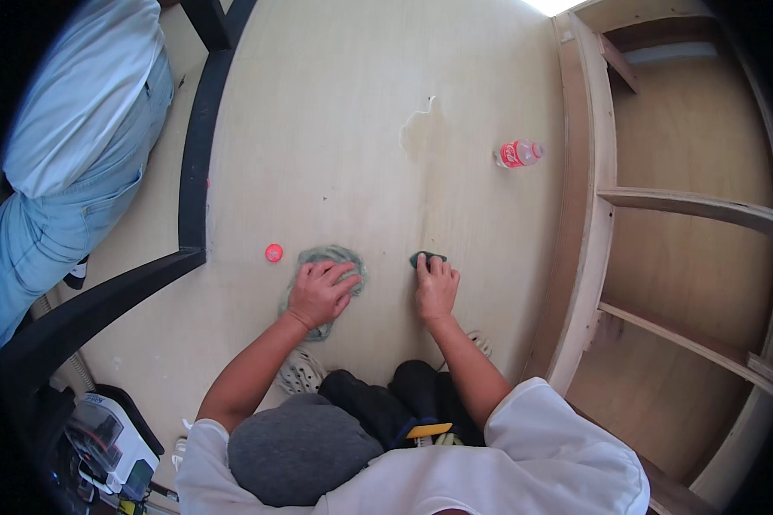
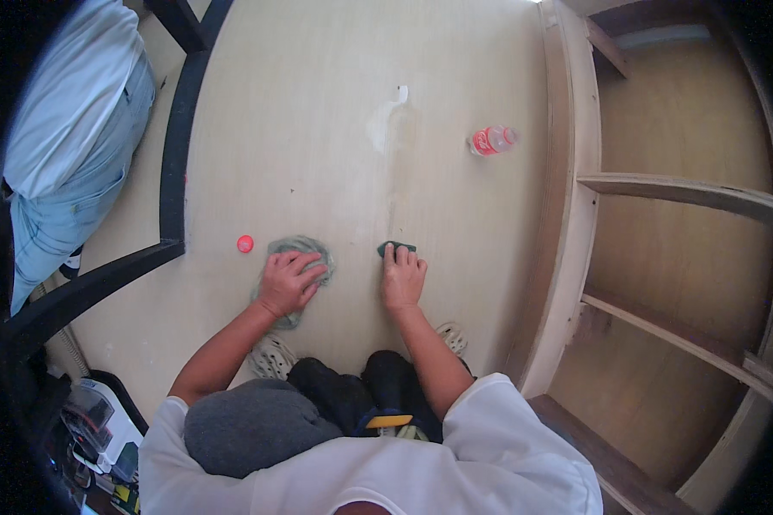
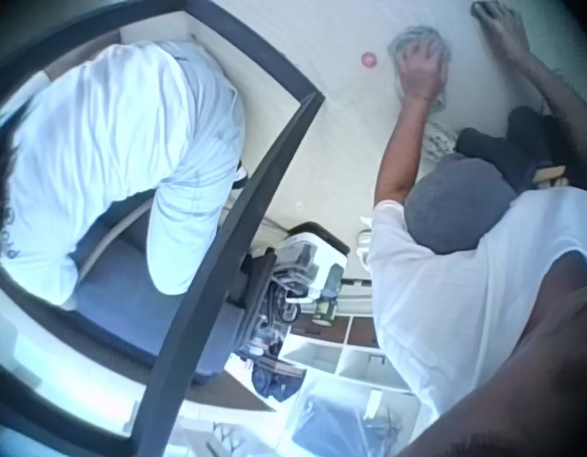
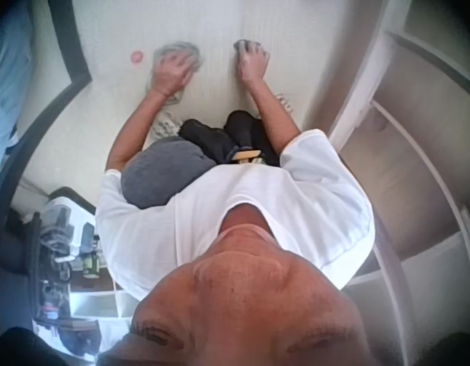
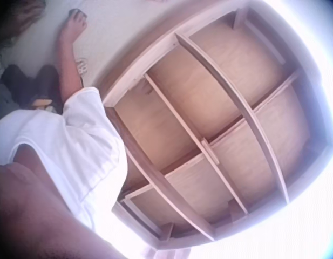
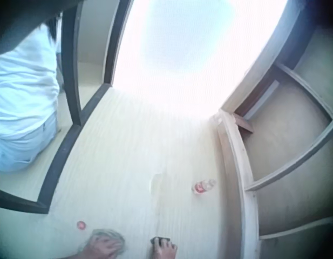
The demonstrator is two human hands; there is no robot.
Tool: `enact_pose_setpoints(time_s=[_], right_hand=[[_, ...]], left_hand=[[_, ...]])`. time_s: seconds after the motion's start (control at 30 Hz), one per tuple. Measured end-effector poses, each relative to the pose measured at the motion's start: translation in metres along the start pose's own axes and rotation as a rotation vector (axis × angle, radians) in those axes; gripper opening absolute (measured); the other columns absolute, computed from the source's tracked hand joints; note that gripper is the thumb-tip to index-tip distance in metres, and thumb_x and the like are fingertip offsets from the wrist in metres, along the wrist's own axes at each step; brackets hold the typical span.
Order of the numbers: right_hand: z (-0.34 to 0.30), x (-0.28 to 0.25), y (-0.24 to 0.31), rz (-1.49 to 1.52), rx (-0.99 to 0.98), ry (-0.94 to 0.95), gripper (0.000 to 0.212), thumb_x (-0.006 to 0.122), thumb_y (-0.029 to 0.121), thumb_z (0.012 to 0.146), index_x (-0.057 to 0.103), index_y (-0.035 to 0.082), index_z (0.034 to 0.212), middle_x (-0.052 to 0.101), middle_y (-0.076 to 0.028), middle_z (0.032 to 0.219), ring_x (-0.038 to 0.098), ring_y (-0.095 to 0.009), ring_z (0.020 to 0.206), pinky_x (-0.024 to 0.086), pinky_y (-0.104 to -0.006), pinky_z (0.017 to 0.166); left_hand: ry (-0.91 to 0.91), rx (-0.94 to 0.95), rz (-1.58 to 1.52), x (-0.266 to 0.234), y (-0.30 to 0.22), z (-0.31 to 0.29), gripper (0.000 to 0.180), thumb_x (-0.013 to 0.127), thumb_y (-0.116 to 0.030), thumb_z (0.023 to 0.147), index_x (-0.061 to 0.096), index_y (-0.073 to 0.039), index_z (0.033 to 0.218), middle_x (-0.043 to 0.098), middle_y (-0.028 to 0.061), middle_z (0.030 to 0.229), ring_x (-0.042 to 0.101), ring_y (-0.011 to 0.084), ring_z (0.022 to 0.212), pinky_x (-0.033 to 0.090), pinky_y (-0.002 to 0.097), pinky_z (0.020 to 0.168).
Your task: The person sands the floor by hand using a piece of sandpaper and a cloth, occasionally applying liquid from a small bottle to the surface.
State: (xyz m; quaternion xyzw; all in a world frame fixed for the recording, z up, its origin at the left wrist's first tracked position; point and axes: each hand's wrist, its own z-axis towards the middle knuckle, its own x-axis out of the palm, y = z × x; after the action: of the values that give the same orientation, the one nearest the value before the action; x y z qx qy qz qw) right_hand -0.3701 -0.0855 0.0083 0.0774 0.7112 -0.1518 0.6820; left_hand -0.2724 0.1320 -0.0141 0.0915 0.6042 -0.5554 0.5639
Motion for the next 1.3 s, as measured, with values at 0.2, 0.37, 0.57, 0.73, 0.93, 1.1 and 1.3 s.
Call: enact_pose_setpoints(time_s=[0.2, 0.37, 0.57, 0.73, 0.93, 1.1, 1.3], right_hand=[[0.044, -0.005, -0.009, 0.001, 0.014, -0.048, 0.029, 0.051, 0.011, 0.075, 0.057, 0.008, 0.103, 0.053, -0.007, 0.091, 0.05, -0.022, 0.088, 0.037, -0.0375, 0.075], [-0.023, -0.001, 0.0, 0.002, 0.042, -0.007, 0.032, 0.051, 0.009, 0.074, 0.058, 0.01, 0.105, 0.053, -0.008, 0.091, 0.05, -0.023, 0.087, 0.037, -0.0379, 0.074], [0.032, -0.004, -0.022, 0.014, 0.109, -0.052, 0.035, 0.051, 0.005, 0.072, 0.06, 0.01, 0.106, 0.053, -0.008, 0.091, 0.05, -0.023, 0.088, 0.037, -0.0386, 0.077], [0.012, 0.003, -0.023, -0.037, 0.065, -0.048, 0.029, 0.05, 0.009, 0.075, 0.059, 0.009, 0.103, 0.053, -0.008, 0.09, 0.05, -0.022, 0.088, 0.037, -0.0383, 0.074], [0.026, -0.001, -0.027, -0.022, 0.043, -0.065, 0.028, 0.05, 0.01, 0.075, 0.06, 0.01, 0.101, 0.053, -0.006, 0.089, 0.05, -0.022, 0.088, 0.036, -0.0381, 0.075], [0.003, 0.006, -0.021, 0.02, 0.115, -0.035, 0.035, 0.051, 0.003, 0.072, 0.062, 0.013, 0.103, 0.054, -0.005, 0.09, 0.05, -0.022, 0.087, 0.036, -0.0376, 0.076], [0.01, -0.01, -0.032, 0.1, 0.137, -0.035, 0.032, 0.052, 0.003, 0.072, 0.064, 0.015, 0.099, 0.053, -0.005, 0.088, 0.05, -0.022, 0.085, 0.036, -0.0378, 0.076]], left_hand=[[0.0, 0.012, -0.017, 0.0, -0.003, 0.006, 0.036, 0.068, -0.02, 0.06, 0.062, -0.022, 0.095, 0.055, -0.0035, 0.11, 0.05, 0.0189, 0.095, 0.037, 0.0365, 0.08], [0.008, 0.004, 0.004, -0.005, -0.001, 0.002, 0.035, 0.067, -0.019, 0.061, 0.062, -0.021, 0.096, 0.055, -0.0038, 0.11, 0.05, 0.0178, 0.096, 0.036, 0.0352, 0.079], [0.011, 0.017, 0.002, -0.001, -0.007, 0.005, 0.034, 0.067, -0.019, 0.062, 0.062, -0.021, 0.096, 0.055, -0.004, 0.11, 0.05, 0.0169, 0.095, 0.036, 0.0343, 0.079], [0.011, 0.015, 0.011, -0.002, -0.003, 0.003, 0.036, 0.067, -0.018, 0.061, 0.062, -0.021, 0.096, 0.055, -0.0037, 0.11, 0.05, 0.0172, 0.095, 0.036, 0.0344, 0.079], [-0.01, 0.018, 0.027, -0.003, -0.004, 0.003, 0.036, 0.067, -0.019, 0.061, 0.062, -0.021, 0.097, 0.055, -0.0033, 0.11, 0.05, 0.0173, 0.095, 0.036, 0.0341, 0.079], [-0.003, 0.026, 0.014, -0.002, -0.003, 0.003, 0.035, 0.067, -0.019, 0.061, 0.062, -0.021, 0.096, 0.055, -0.0033, 0.11, 0.05, 0.0172, 0.095, 0.036, 0.0341, 0.079], [0.005, 0.013, 0.003, -0.001, -0.002, 0.001, 0.036, 0.068, -0.019, 0.06, 0.062, -0.02, 0.096, 0.055, -0.0028, 0.11, 0.05, 0.0186, 0.096, 0.037, 0.0355, 0.08]])
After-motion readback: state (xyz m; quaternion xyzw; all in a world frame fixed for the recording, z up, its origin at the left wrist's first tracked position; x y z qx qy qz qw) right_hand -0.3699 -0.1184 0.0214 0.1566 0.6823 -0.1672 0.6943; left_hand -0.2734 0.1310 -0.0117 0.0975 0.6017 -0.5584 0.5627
